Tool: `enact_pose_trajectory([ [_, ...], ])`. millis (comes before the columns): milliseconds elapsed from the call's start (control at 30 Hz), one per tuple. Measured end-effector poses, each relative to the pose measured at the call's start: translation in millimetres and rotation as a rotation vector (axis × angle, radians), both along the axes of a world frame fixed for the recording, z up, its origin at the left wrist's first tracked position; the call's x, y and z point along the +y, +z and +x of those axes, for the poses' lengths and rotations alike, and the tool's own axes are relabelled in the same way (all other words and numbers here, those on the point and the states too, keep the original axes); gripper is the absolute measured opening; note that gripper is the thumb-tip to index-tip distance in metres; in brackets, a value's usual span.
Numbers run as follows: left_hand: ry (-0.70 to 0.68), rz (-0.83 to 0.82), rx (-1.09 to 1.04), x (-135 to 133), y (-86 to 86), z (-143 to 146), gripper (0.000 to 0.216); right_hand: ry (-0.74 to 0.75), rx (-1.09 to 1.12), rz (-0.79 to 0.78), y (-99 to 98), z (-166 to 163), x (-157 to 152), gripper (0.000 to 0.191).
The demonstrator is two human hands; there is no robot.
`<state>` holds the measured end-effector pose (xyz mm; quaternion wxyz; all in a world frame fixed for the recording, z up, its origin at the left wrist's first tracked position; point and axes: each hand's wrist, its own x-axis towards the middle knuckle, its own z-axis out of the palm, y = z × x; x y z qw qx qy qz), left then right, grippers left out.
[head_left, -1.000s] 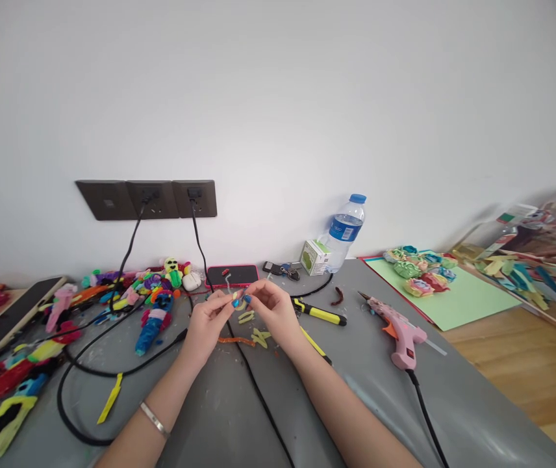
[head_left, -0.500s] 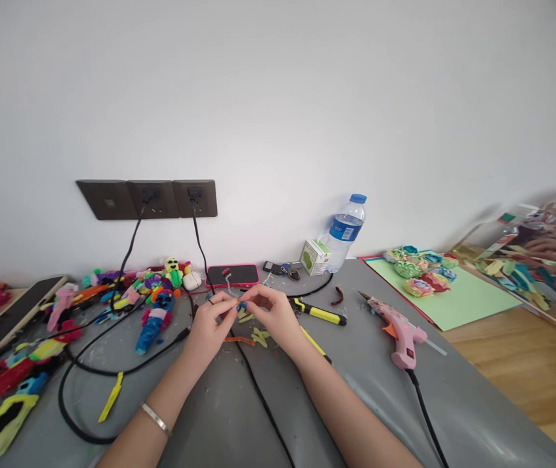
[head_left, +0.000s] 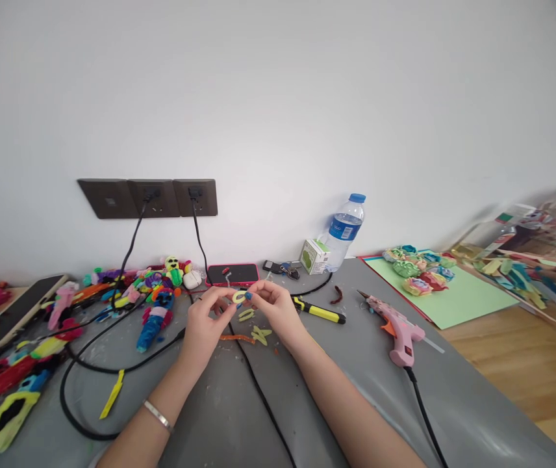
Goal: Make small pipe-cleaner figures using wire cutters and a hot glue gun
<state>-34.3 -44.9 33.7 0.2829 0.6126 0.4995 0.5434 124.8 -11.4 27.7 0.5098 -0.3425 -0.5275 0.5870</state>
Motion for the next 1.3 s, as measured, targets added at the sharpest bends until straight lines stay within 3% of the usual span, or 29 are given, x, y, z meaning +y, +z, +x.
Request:
enact_pose_trajectory([
  [467,0.007,0.322,0.278,5.4,-11.7,-9.9,0.011,0.03,0.009,-0.08,0.0,-0.6,0.1,0.034],
  [667,0.012,0.37,0.3,6.5,-13.4,-10.9,0.011,0.034,0.02,-0.094,0.3,-0.8,0.0,0.035],
  [833,-0.008,0.286,0.236,5.3,-8.4,-7.1,0.012,0.043,0.049,-0.118,2.5,-0.9,-1.2,0.035],
  [1000,-0.072,0.06,-0.017,5.2,-7.8,-3.6,0.008,0.052,0.04,-0.132,4.4,-0.7,-2.7,0.032],
  [1133,-0.045,-0.103,-0.241,7.6,-10.8,-3.2,0.017,0.109,-0.007,-0.139,2.6,-1.3,-3.1,0.031],
  [1300,-0.065,-0.163,-0.322,9.5,-11.8,-1.4,0.023,0.163,0.025,-0.135,1.7,-3.0,-4.0,0.032],
])
